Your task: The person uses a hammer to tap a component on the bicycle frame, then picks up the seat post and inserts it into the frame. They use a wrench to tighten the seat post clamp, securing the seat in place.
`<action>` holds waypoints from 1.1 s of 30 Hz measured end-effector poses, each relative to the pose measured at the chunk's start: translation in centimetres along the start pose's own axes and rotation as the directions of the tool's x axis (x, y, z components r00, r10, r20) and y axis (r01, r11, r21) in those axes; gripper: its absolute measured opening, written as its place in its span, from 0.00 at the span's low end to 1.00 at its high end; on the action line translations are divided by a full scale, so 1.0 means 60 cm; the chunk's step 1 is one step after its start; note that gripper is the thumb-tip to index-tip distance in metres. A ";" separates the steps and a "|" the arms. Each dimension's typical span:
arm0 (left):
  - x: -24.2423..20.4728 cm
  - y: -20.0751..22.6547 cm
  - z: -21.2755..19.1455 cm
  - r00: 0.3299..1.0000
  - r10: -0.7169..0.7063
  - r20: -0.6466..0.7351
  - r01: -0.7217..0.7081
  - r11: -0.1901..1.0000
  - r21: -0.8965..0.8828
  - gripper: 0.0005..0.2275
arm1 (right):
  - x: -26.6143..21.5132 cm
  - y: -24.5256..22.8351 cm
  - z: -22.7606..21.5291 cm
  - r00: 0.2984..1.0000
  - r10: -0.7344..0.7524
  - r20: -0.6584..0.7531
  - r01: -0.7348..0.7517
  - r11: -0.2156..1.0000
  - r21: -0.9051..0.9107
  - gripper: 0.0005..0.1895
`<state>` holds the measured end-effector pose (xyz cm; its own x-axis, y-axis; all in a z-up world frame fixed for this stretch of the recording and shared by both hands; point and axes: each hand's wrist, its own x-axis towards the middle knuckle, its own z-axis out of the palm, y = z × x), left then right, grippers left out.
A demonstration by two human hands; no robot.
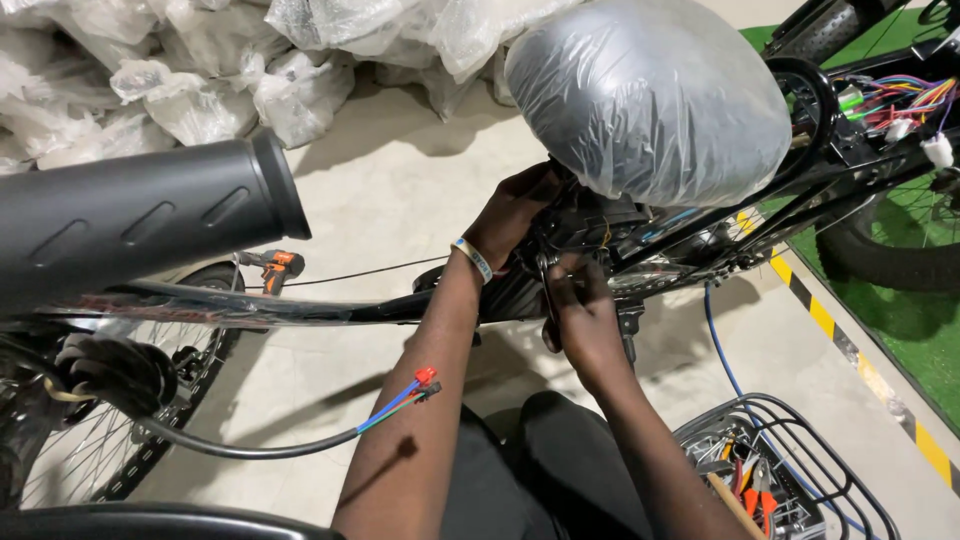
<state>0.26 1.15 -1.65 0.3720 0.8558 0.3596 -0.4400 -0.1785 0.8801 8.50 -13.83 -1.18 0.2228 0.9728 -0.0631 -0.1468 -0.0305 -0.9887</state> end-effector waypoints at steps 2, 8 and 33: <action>-0.001 -0.001 0.001 1.000 0.000 -0.003 0.000 1.000 -0.012 0.11 | -0.021 -0.029 -0.007 0.996 -0.093 -0.003 0.092 0.984 -0.150 0.10; 0.031 -0.027 -0.029 0.994 -0.100 0.046 0.099 0.995 0.022 0.11 | -0.025 -0.040 -0.007 0.972 -0.181 0.150 0.212 0.394 -0.894 0.12; 0.003 -0.009 -0.001 0.999 0.049 0.004 -0.049 0.998 0.048 0.13 | 0.022 0.017 -0.024 0.968 -0.249 -0.046 0.244 0.966 -0.082 0.09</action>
<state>0.51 1.42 -2.09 0.3530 0.8443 0.4033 -0.4178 -0.2434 0.8753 10.01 -12.92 -2.46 0.2961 0.9383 0.1786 -0.0079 0.1894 -0.9819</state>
